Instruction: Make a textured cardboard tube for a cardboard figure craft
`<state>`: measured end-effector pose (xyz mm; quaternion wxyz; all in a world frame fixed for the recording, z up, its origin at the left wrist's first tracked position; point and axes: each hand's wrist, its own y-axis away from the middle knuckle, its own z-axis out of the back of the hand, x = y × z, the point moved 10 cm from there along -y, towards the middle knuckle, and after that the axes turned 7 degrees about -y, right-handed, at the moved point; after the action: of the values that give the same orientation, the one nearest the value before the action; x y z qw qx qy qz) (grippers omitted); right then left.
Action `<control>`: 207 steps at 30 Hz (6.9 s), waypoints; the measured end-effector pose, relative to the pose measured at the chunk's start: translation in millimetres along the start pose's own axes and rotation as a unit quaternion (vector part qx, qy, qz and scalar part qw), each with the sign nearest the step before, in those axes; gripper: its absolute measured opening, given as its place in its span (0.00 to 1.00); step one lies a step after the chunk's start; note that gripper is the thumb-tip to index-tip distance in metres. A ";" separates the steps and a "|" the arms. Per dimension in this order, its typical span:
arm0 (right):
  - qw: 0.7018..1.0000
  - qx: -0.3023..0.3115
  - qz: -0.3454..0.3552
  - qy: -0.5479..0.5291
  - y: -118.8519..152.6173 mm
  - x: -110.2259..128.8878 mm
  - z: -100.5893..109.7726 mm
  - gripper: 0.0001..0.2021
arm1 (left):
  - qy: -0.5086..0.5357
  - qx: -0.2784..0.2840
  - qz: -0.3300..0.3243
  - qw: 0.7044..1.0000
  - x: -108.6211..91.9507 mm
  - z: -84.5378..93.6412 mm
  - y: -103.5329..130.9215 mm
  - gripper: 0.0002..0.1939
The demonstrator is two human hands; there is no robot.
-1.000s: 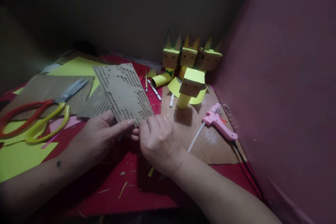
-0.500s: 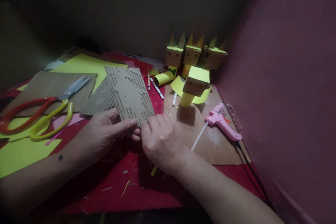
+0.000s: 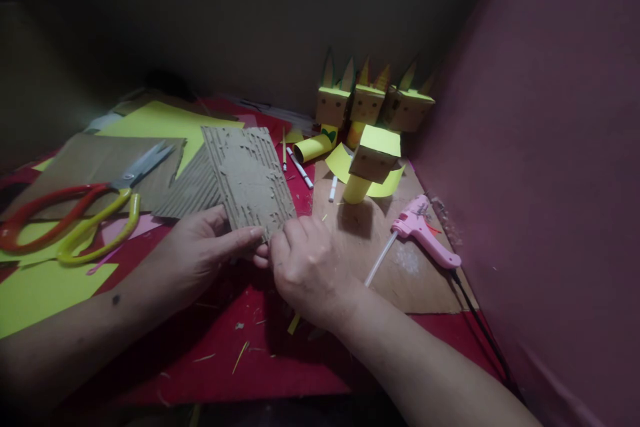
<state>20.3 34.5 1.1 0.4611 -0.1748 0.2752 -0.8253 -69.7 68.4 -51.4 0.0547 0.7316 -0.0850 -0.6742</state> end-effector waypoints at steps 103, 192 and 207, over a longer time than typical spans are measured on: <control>0.523 -0.129 -0.476 -0.695 39.3 -71.0 -59.6 0.06 | -0.275 -0.215 -0.225 0.910 -53.2 44.8 14.6 0.18; 0.606 -0.063 -0.451 -0.652 40.4 -56.3 -53.4 0.08 | -0.621 -0.069 -0.486 0.611 -64.2 -26.2 44.4 0.08; 0.885 -0.107 -0.207 -0.403 7.4 -29.3 7.6 0.14 | -0.549 -0.080 -0.418 0.719 -63.5 -22.1 41.8 0.10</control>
<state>44.4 54.3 1.5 0.3299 -0.5930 0.1099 -0.7263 -54.6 39.2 20.7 -0.2303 0.1869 0.2684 -0.9165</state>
